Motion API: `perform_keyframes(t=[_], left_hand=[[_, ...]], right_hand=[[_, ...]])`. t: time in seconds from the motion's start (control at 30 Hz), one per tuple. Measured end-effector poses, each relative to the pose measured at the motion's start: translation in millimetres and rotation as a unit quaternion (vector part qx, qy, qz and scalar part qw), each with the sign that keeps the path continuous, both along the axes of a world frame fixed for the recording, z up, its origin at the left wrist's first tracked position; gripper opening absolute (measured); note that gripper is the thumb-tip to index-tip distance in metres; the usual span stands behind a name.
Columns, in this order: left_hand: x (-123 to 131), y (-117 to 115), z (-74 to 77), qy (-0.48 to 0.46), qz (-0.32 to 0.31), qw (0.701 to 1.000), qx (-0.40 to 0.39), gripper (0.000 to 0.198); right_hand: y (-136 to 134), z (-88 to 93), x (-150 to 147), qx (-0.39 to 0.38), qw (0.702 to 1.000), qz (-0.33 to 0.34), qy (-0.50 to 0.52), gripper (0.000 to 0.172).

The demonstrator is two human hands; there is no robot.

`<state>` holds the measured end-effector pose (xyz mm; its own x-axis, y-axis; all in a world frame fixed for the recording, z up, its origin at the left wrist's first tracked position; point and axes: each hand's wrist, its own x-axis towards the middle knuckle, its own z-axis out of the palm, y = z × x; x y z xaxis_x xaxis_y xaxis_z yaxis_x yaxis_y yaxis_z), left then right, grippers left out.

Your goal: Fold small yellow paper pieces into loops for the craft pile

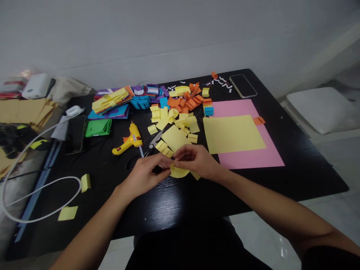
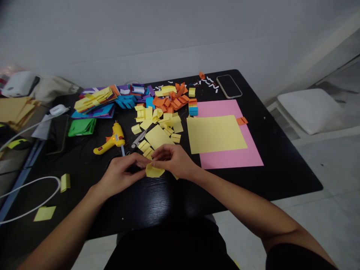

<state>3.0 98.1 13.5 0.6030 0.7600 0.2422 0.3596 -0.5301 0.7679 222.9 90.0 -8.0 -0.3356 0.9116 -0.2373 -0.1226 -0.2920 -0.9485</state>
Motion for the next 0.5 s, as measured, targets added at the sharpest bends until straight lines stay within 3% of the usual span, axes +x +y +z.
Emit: perform_keyframes(t=[0.2,0.5], left_hand=[[-0.7,-0.8,-0.4,-0.010,0.005,1.000,0.006,0.012],[0.4,-0.5,-0.5,0.007,-0.033,0.998,-0.044,0.010]], right_hand=[[-0.3,0.7,0.4,0.011,1.000,0.001,-0.002,0.026],[-0.8,-0.1,2.0,0.041,0.997,0.065,-0.028,0.026]])
